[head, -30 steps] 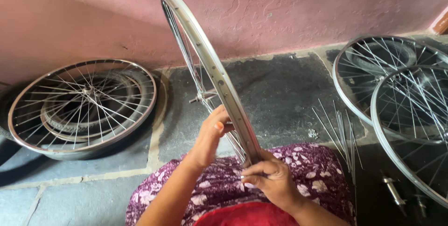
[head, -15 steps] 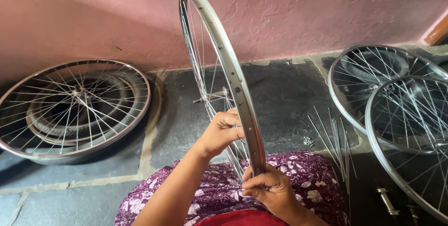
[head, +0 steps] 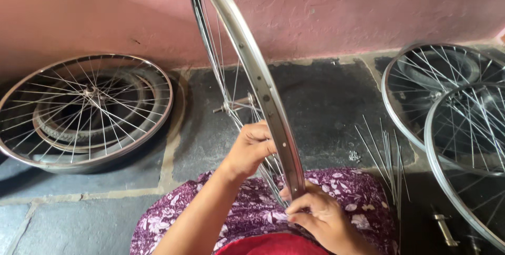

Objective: The person sits on the floor holding a bicycle rim with hub, threading spokes through the hub flange and into the rim holes one at a time, rotating the wheel as they work. They pick loose spokes from a bundle on the floor beside them and seat each spoke end into the rim.

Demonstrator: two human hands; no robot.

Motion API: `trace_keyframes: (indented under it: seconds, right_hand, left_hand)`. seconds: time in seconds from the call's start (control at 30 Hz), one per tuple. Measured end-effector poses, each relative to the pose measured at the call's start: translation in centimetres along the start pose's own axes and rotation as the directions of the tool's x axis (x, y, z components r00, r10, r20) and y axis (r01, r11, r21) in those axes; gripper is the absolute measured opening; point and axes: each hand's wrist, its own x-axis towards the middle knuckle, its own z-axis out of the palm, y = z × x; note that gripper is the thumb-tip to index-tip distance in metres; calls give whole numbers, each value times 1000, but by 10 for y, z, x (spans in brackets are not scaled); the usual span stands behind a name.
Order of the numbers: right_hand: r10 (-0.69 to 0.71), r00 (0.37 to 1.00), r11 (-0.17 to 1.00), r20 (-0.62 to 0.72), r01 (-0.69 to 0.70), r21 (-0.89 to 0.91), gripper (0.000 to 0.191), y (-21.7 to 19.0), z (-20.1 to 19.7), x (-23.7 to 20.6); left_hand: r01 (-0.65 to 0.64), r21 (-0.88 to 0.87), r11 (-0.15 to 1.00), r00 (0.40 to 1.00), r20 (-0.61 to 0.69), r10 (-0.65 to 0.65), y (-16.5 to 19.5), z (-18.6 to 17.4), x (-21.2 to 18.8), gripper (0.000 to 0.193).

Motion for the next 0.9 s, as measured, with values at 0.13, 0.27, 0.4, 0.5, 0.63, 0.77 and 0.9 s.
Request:
trace_keyframes:
  seconds: [0.13, 0.27, 0.4, 0.5, 0.63, 0.77, 0.9]
  right_hand:
    - [-140, 952, 915, -271, 20, -402, 16, -39, -23, 12]
    - [-268, 899, 823, -347, 26, -568, 23, -69, -35, 39]
    - [-398, 873, 740, -282, 124, -661, 25, -90, -23, 64]
    - [-469, 847, 685, -251, 169, -709, 24, -98, -9, 77]
    - [-513, 828, 593, -225, 153, -791, 25, -96, 4, 86]
    - [-534, 819, 562, -210, 158, -812, 27, -89, 8, 89]
    - [-562, 811, 459, -164, 140, -878, 29, -88, 9, 89]
  left_hand:
    - [1, -31, 1000, 1000, -18, -1, -6, 4, 0, 14]
    - [-33, -26, 999, 996, -83, 30, -10, 12, 0, 13]
    - [-60, -24, 998, 997, -49, 59, -5, 17, 6, 11]
    - [-67, -43, 997, 997, -27, 66, -2, 19, 7, 13]
    - [1, -93, 996, 996, -85, -9, -4, 20, 6, 15]
    - [-32, -79, 996, 996, -85, 25, -11, 19, 7, 15]
    - [-40, -71, 997, 995, -90, 33, -12, 19, 8, 14]
